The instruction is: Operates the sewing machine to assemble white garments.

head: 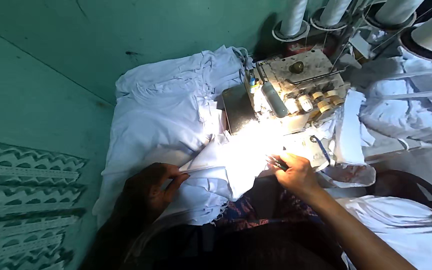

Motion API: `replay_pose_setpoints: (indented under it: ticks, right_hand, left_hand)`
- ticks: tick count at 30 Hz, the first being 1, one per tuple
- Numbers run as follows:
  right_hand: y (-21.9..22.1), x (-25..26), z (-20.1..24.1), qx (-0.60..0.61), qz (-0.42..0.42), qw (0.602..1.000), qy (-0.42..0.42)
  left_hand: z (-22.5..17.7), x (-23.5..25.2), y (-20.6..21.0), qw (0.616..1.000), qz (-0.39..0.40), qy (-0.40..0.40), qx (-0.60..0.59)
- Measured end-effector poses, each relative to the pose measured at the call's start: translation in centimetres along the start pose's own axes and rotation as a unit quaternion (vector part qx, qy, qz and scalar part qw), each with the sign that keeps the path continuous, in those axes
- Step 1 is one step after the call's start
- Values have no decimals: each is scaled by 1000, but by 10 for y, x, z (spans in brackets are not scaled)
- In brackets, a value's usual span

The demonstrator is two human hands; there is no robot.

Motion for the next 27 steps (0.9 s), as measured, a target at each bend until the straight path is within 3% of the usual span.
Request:
replay_pose_setpoints:
  ticks: [5,8,9,11,13,14,16,18,20,23,27]
  right_hand:
    - [-3,-1,4,-11,-13,1000,3]
    - [-5,-4,0,22,-29,999,32]
    - [-5,-5,-1,35,-32,998,42]
    - [-3,-9,1,69,-27,996,58]
    - [0,-12,7,97,-23,993,66]
    - [1,-13,10,106,-26,992,67]
    - [1,-14,13,114,-33,991,66]
    - [-1,-12,15,114,-34,990,71]
    - [-4,-9,17,111,-40,990,73]
    - [-9,-5,22,111,-54,990,69]
    - [-10,-1,25,121,-53,989,69]
  left_hand:
    - [3,9,11,995,75,-21,68]
    - [19,24,11,989,33,-67,-126]
    - [23,31,14,964,1,-105,-244]
    - [25,52,27,877,-105,-211,-419]
    - [14,83,41,810,-175,-266,-492]
    - [9,99,46,806,-196,-264,-492]
    - [0,131,48,853,-214,-213,-426]
    - [-18,160,42,932,-206,-129,-268]
    - [-36,183,42,979,-169,-49,-103]
    - [-44,208,53,993,-102,8,53]
    - [-46,226,63,991,-56,34,119]
Point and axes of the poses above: each hand's wrist, its own x-axis towards the middle knuckle, its own y-axis out of the palm, z = x × y, the point moved 7 cm from there along x, towards the middle knuckle, and after that the axes turned 4 degrees about y, right-handed, at the moved point
